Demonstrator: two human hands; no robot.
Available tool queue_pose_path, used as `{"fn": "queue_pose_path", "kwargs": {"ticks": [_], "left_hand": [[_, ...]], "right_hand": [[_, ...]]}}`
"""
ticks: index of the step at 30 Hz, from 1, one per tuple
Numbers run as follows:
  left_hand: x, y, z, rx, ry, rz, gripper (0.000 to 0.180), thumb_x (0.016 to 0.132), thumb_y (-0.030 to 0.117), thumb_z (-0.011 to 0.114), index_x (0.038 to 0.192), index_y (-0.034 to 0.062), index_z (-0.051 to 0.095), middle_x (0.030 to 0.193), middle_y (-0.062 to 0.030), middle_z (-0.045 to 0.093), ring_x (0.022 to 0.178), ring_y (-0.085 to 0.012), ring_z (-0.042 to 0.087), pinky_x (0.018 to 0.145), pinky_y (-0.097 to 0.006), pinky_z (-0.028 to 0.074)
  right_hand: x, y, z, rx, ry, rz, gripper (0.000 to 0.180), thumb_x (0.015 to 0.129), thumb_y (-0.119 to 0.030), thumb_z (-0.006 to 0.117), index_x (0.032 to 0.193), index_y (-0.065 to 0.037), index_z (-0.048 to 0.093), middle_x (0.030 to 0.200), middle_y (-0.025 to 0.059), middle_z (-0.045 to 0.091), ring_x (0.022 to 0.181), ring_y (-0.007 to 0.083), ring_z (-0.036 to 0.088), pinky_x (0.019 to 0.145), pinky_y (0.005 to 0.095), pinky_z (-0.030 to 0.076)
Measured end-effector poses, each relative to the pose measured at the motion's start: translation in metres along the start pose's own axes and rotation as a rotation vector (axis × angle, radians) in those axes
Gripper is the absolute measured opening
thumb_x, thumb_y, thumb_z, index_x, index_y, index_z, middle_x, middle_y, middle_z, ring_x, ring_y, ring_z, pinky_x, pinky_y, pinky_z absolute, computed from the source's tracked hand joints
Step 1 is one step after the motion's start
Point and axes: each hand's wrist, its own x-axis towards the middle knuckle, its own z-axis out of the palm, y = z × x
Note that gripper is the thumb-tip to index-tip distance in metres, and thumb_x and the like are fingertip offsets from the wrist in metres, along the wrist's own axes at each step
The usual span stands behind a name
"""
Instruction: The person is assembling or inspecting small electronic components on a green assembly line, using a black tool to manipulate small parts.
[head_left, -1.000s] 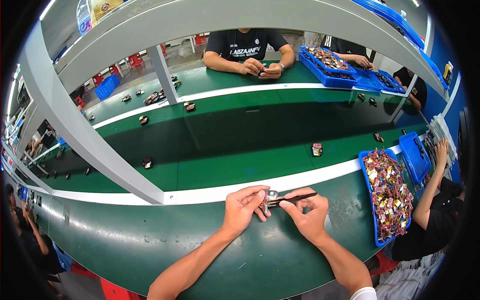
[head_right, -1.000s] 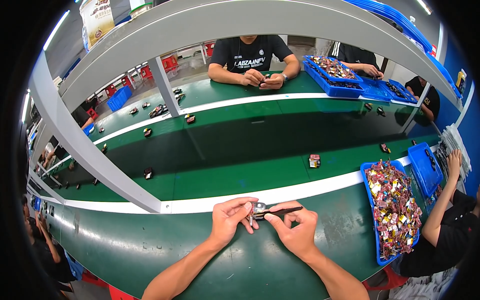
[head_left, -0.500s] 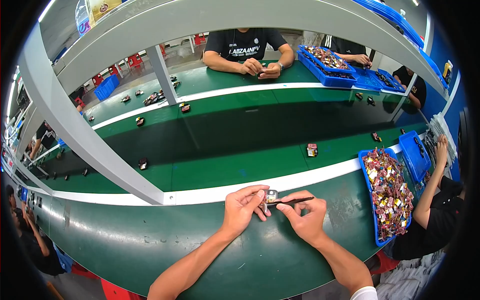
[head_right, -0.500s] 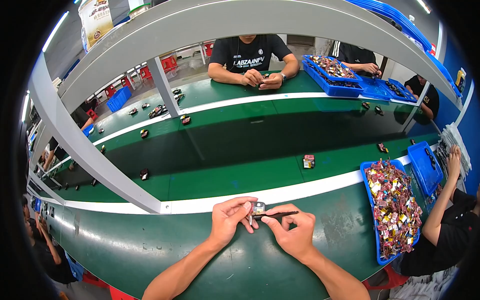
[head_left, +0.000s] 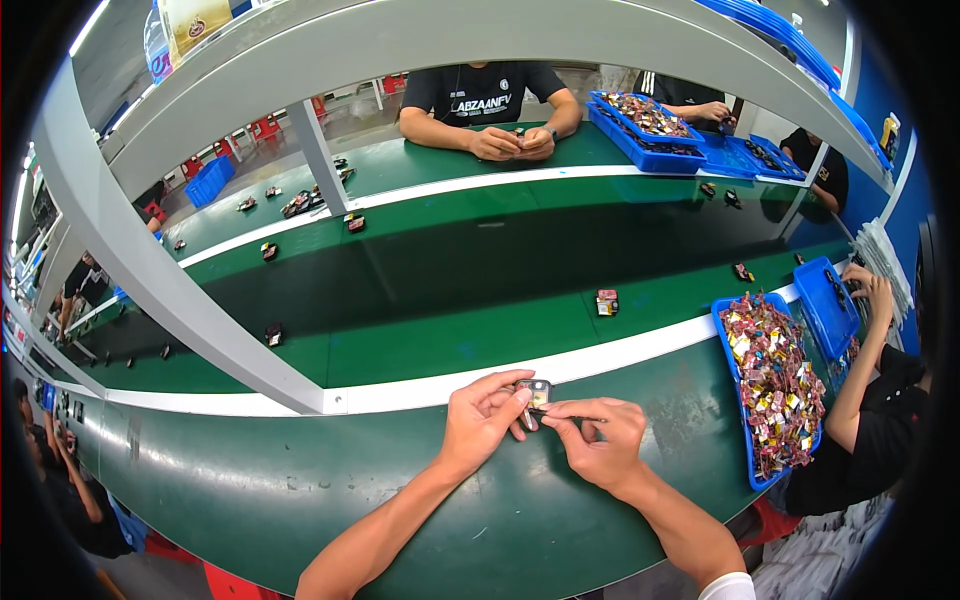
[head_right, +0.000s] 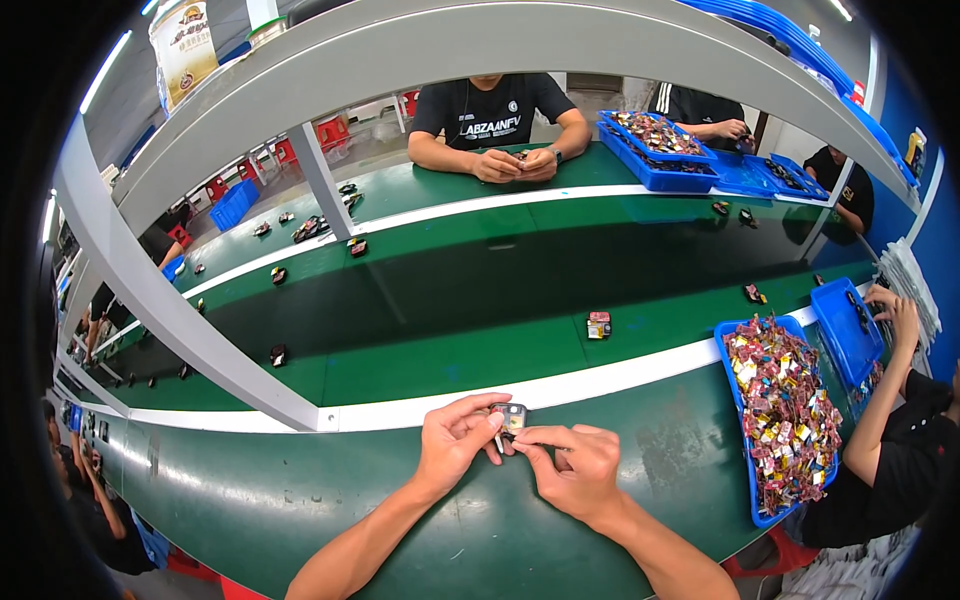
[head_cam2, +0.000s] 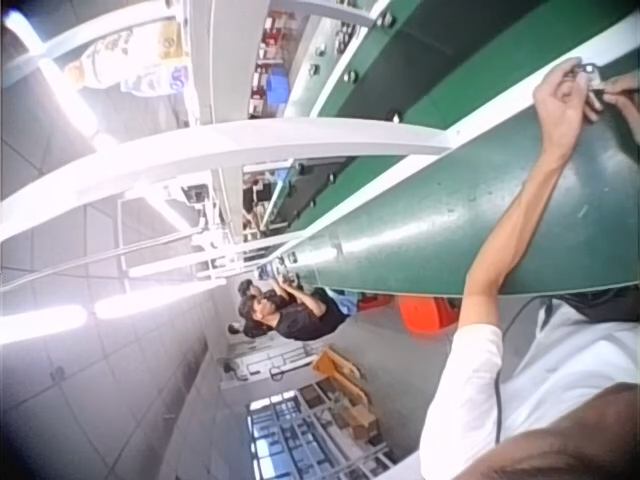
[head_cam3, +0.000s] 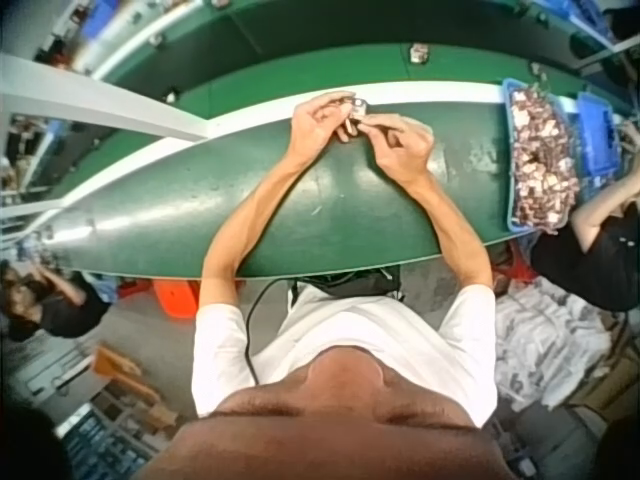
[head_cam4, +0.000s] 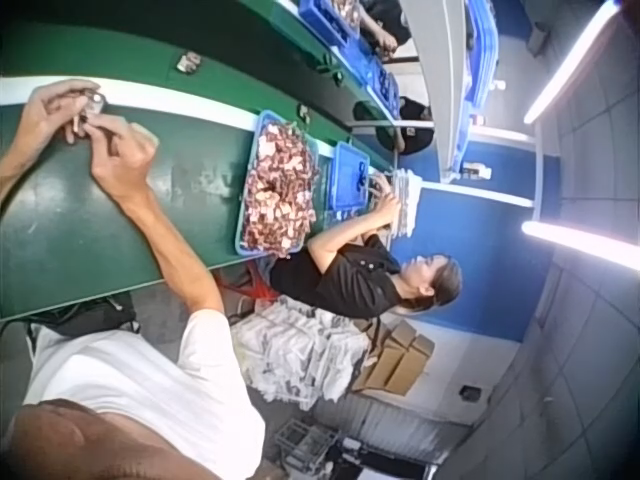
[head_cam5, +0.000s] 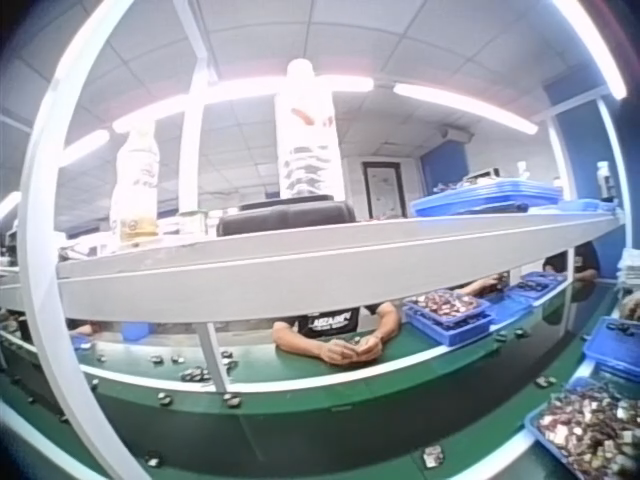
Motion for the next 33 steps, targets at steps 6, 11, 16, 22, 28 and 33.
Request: {"fn": "queue_pose_path", "kwargs": {"ticks": [6, 11, 16, 22, 28, 33], "left_hand": [[0.001, -0.002, 0.002, 0.074, 0.010, 0.024, 0.033, 0.097, 0.005, 0.064, 0.129, -0.0046, 0.061, 0.090, -0.0124, 0.072, 0.072, -0.0127, 0.068, 0.056, -0.025, 0.056], [0.001, -0.004, 0.004, 0.108, 0.043, 0.005, 0.032, 0.099, 0.006, 0.063, 0.129, -0.0031, 0.061, 0.088, -0.0110, 0.072, 0.071, -0.0110, 0.066, 0.053, -0.023, 0.052], [0.001, -0.004, 0.004, 0.113, 0.023, 0.043, 0.031, 0.100, 0.007, 0.060, 0.130, -0.0021, 0.061, 0.084, -0.0081, 0.070, 0.069, -0.0091, 0.063, 0.051, -0.022, 0.047], [0.000, -0.002, 0.006, 0.089, 0.019, 0.032, 0.028, 0.098, 0.006, 0.062, 0.125, -0.0021, 0.062, 0.083, -0.0070, 0.070, 0.068, -0.0080, 0.062, 0.053, -0.021, 0.047], [0.000, -0.009, 0.010, 0.223, 0.115, 0.012, 0.028, 0.095, 0.006, 0.067, 0.122, -0.0015, 0.063, 0.080, -0.0039, 0.070, 0.063, -0.0053, 0.061, 0.050, -0.019, 0.046], [-0.001, -0.013, 0.014, 0.309, 0.238, 0.108, 0.020, 0.091, 0.000, 0.068, 0.111, -0.0061, 0.067, 0.075, -0.0071, 0.070, 0.060, -0.0056, 0.063, 0.053, -0.020, 0.049]], "right_hand": [[-0.003, -0.001, 0.004, -0.010, 0.045, -0.011, 0.016, 0.074, 0.003, 0.081, 0.084, -0.006, 0.072, 0.087, 0.0061, 0.078, 0.039, 0.0069, 0.041, 0.043, 0.0229, 0.036], [-0.005, 0.003, 0.005, -0.012, 0.045, -0.004, 0.015, 0.075, 0.002, 0.081, 0.085, -0.006, 0.072, 0.087, 0.0060, 0.078, 0.039, 0.0067, 0.040, 0.042, 0.0229, 0.035], [-0.007, 0.006, 0.005, -0.011, 0.045, 0.086, 0.014, 0.076, 0.003, 0.081, 0.085, -0.004, 0.074, 0.085, 0.0057, 0.077, 0.040, 0.0061, 0.040, 0.041, 0.0227, 0.033], [-0.006, 0.006, 0.007, -0.006, 0.043, 0.068, 0.014, 0.075, 0.003, 0.081, 0.085, -0.004, 0.075, 0.082, 0.0040, 0.077, 0.040, 0.0064, 0.041, 0.042, 0.0232, 0.033], [-0.006, 0.002, 0.008, -0.020, 0.026, 0.049, 0.015, 0.074, 0.002, 0.082, 0.085, -0.006, 0.075, 0.073, 0.0009, 0.074, 0.039, 0.0075, 0.040, 0.043, 0.0244, 0.034], [-0.005, 0.000, 0.009, -0.032, 0.015, 0.033, 0.016, 0.074, 0.002, 0.080, 0.085, -0.009, 0.075, 0.077, -0.0015, 0.075, 0.039, 0.0107, 0.045, 0.045, 0.0264, 0.036]]}}
